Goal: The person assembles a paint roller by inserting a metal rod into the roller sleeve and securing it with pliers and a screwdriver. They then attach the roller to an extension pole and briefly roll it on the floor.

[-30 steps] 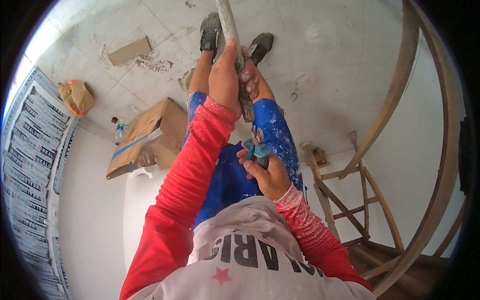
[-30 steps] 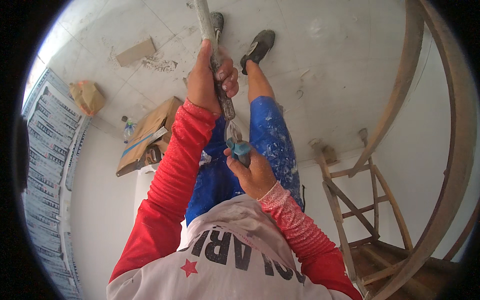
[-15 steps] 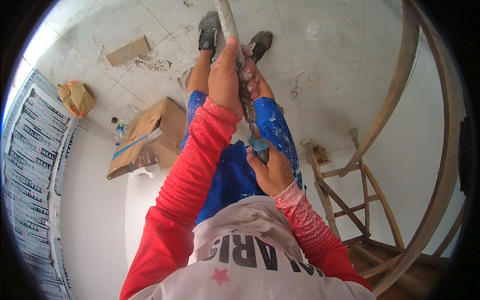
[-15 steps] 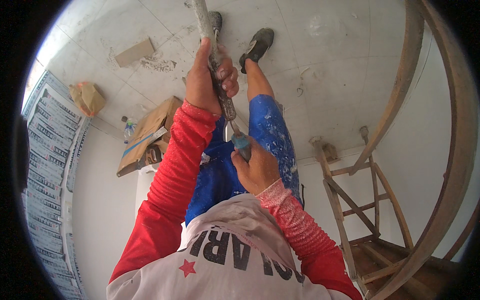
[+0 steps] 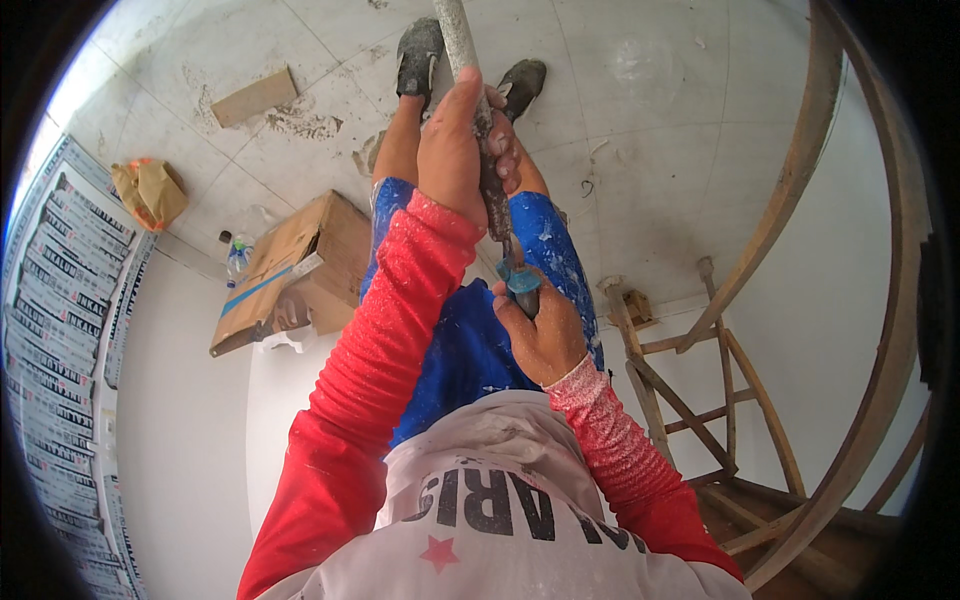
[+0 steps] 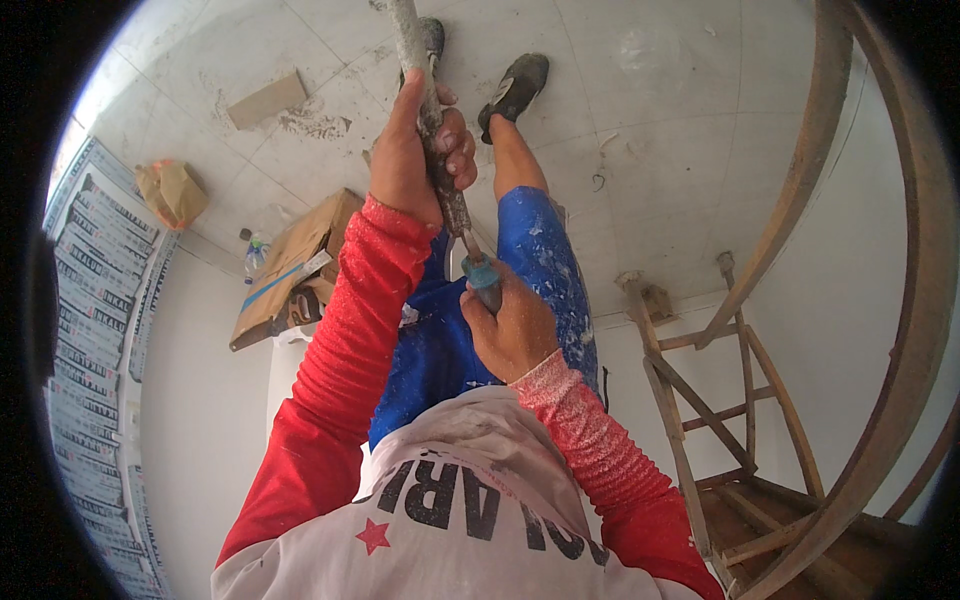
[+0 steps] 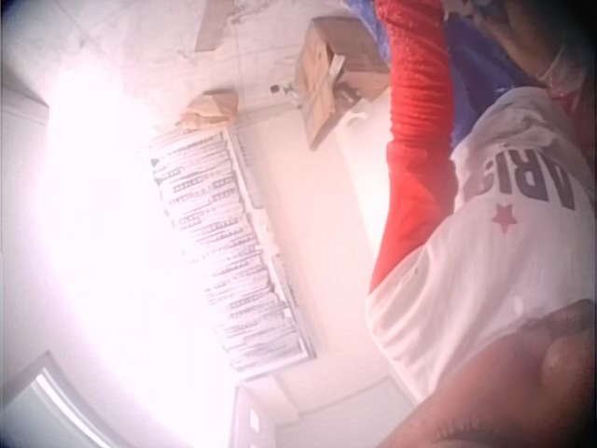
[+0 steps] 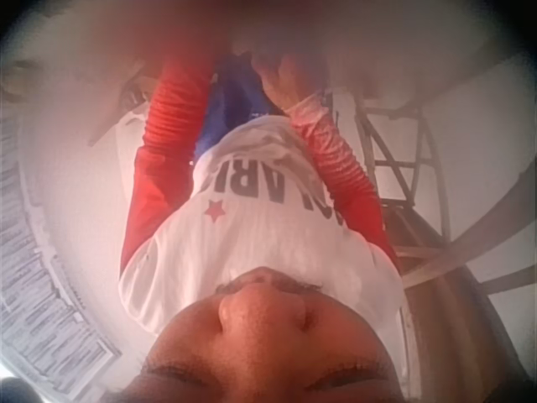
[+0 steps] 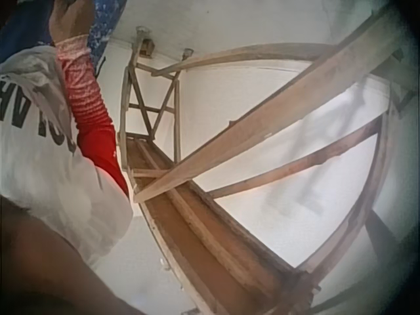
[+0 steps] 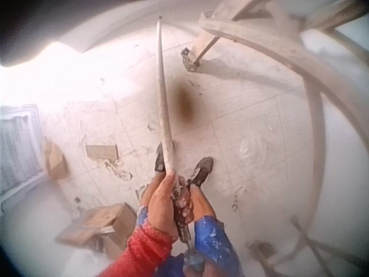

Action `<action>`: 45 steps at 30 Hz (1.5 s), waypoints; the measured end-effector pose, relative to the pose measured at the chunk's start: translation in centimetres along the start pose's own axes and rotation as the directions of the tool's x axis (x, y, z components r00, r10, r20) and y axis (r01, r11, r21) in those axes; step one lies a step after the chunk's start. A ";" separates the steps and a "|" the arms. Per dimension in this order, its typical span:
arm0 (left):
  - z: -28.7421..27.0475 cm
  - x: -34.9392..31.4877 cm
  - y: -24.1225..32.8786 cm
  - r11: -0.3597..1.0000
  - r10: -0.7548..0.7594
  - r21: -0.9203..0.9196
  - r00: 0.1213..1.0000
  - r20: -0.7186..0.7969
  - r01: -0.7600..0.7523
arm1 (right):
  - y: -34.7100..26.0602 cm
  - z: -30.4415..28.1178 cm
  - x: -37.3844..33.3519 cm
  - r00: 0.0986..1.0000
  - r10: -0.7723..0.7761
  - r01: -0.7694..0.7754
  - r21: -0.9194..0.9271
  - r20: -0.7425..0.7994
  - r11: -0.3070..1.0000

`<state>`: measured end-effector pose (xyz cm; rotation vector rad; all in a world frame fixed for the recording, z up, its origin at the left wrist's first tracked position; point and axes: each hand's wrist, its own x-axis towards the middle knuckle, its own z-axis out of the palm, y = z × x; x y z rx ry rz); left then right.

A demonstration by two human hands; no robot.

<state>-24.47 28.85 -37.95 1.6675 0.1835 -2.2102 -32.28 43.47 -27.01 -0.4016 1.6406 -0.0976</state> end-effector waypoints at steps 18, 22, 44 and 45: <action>0.0 0.2 0.0 0.993 0.042 0.110 0.996 -0.081 -0.033 | 0.7 -0.1 0.7 0.996 0.023 -0.028 0.058 0.084 0.998; 0.1 0.2 0.1 0.991 0.051 0.128 0.995 -0.087 -0.039 | 0.1 -0.5 0.8 0.986 0.095 -0.105 0.068 0.136 0.992; -0.7 1.2 -1.3 0.965 0.159 0.225 0.981 -0.107 -0.132 | 0.5 0.0 1.3 0.997 0.027 -0.021 -0.076 0.076 0.997; -0.7 1.3 -1.3 0.966 0.156 0.225 0.981 -0.113 -0.127 | 0.5 0.0 1.3 0.997 0.027 -0.021 -0.077 0.076 0.997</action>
